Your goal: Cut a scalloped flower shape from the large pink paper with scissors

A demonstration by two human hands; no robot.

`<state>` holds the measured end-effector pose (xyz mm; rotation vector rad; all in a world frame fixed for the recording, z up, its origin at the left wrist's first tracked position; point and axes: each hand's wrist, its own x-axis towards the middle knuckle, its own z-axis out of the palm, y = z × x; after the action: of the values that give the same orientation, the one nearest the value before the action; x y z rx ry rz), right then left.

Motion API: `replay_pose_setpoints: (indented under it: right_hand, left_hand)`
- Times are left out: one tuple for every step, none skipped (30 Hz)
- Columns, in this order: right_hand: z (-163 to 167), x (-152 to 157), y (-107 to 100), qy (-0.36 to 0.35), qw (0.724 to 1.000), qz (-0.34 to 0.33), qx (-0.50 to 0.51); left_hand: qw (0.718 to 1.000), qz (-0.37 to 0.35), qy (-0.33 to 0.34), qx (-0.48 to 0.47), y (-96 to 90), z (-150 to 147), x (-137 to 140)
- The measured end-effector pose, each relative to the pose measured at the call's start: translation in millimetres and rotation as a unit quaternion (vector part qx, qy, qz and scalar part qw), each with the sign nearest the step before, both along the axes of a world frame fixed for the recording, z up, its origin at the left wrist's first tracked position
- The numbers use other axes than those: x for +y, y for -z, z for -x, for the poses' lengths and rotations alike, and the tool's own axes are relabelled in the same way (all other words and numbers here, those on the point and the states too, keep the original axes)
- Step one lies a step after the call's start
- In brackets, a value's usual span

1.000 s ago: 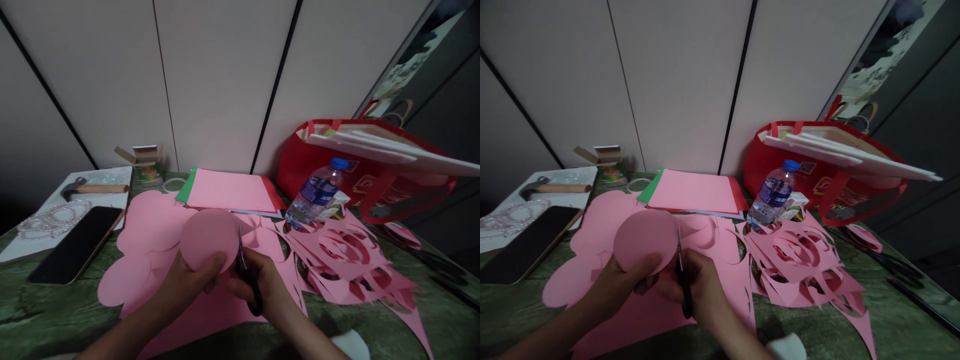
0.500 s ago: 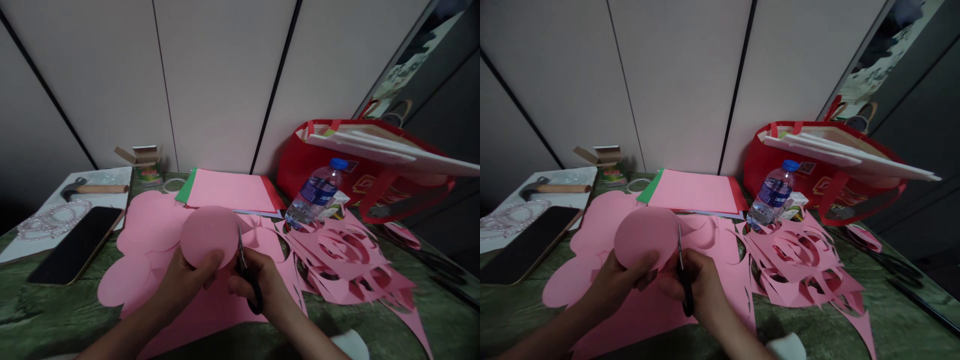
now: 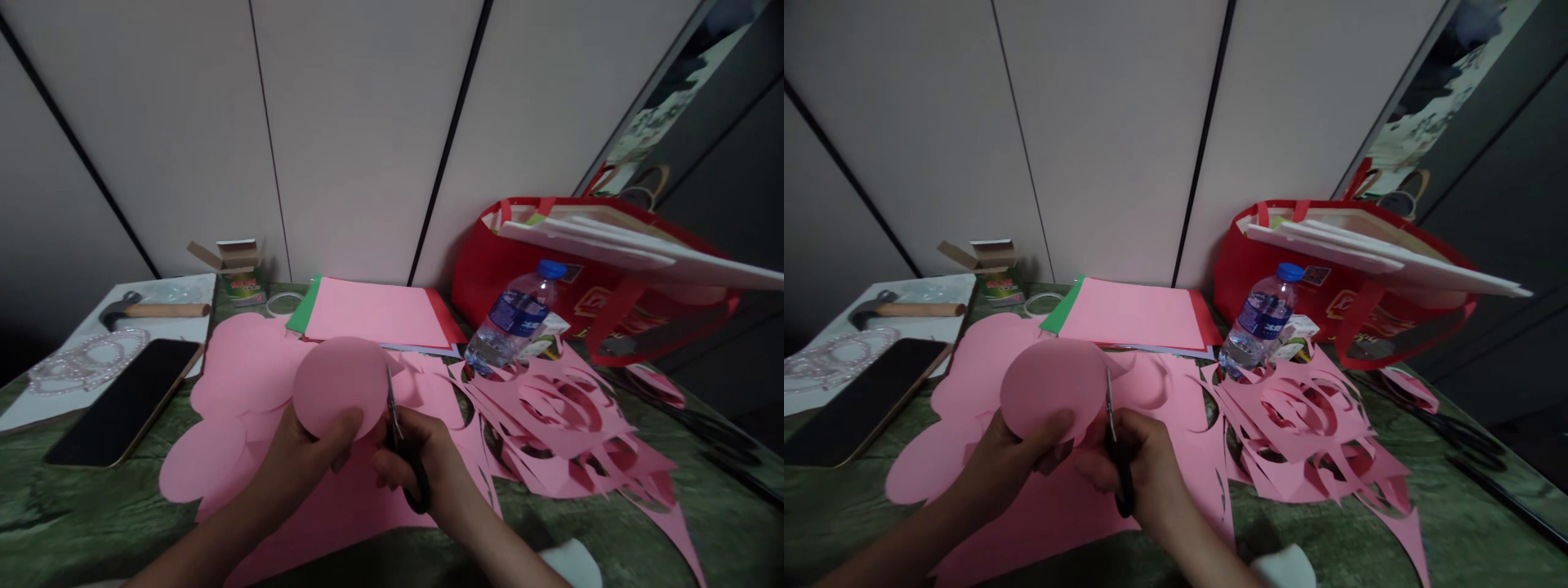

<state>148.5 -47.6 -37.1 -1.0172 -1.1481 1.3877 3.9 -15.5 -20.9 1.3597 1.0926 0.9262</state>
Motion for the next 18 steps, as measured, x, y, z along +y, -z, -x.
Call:
replay_pose_setpoints:
  right_hand:
    - [0.2, 0.1, -0.3, 0.003, 1.000, 0.002, 0.000]
    - [0.4, 0.2, -0.7, 0.007, 1.000, 0.005, 0.000]
    - [0.5, 0.3, -1.3, 0.010, 1.000, 0.009, 0.000]
    - [0.7, 0.5, -2.0, 0.011, 1.000, 0.011, -0.001]
    - [0.9, 0.5, -2.9, 0.010, 1.000, 0.012, -0.004]
    - [1.1, 0.5, -4.0, 0.008, 1.000, 0.013, -0.007]
    - [1.4, 0.4, -5.2, 0.006, 1.000, 0.014, -0.010]
    - [1.7, 0.1, -6.2, 0.006, 1.000, 0.017, -0.013]
    - [2.0, -0.4, -6.9, 0.005, 1.000, 0.020, -0.013]
    - [2.4, -1.0, -7.3, 0.004, 1.000, 0.022, -0.012]
    - [2.7, -1.7, -7.3, 0.000, 1.000, 0.023, -0.011]
    - [2.9, -2.4, -6.9, -0.003, 1.000, 0.021, -0.010]
    - [3.0, -3.0, -6.3, -0.005, 1.000, 0.017, -0.008]
    - [3.0, -3.6, -5.5, -0.006, 1.000, 0.014, -0.008]
    - [3.0, -3.9, -4.7, -0.007, 1.000, 0.012, -0.008]
    - [2.8, -4.1, -4.0, -0.007, 1.000, 0.013, -0.011]
    - [2.7, -4.0, -3.6, -0.006, 1.000, 0.017, -0.014]
    - [2.6, -3.7, -3.3, -0.006, 1.000, 0.020, -0.016]
  left_hand:
    - [1.000, 0.001, -0.002, 0.000, 0.8, 0.1, 0.3]
    - [1.000, 0.002, -0.004, -0.001, 1.7, 0.2, 0.6]
    - [1.000, 0.002, -0.004, -0.004, 2.5, 0.3, 0.9]
    - [1.000, 0.003, -0.005, -0.007, 3.2, 0.5, 1.2]
    - [1.000, 0.003, -0.004, -0.008, 3.6, 0.6, 1.4]
    - [1.000, 0.002, -0.004, -0.008, 3.9, 0.8, 1.5]
    - [1.000, 0.002, -0.002, -0.008, 3.9, 0.9, 1.5]
    - [1.000, 0.003, -0.001, -0.009, 3.9, 1.0, 1.5]
    - [1.000, 0.005, 0.002, -0.009, 3.9, 1.0, 1.4]
    - [1.000, 0.008, 0.006, -0.011, 4.0, 1.1, 1.2]
    - [1.000, 0.010, 0.009, -0.013, 4.3, 1.0, 1.0]
    - [1.000, 0.012, 0.011, -0.014, 4.6, 1.0, 0.8]
    - [1.000, 0.012, 0.012, -0.013, 4.9, 0.8, 0.7]
    - [1.000, 0.010, 0.011, -0.009, 5.0, 0.6, 0.5]
    - [1.000, 0.008, 0.009, -0.004, 4.8, 0.3, 0.5]
    - [1.000, 0.005, 0.006, 0.001, 4.2, -0.1, 0.5]
    - [1.000, 0.002, 0.001, 0.006, 3.2, -0.5, 0.5]
    - [1.000, -0.002, -0.004, 0.010, 1.8, -0.9, 0.6]
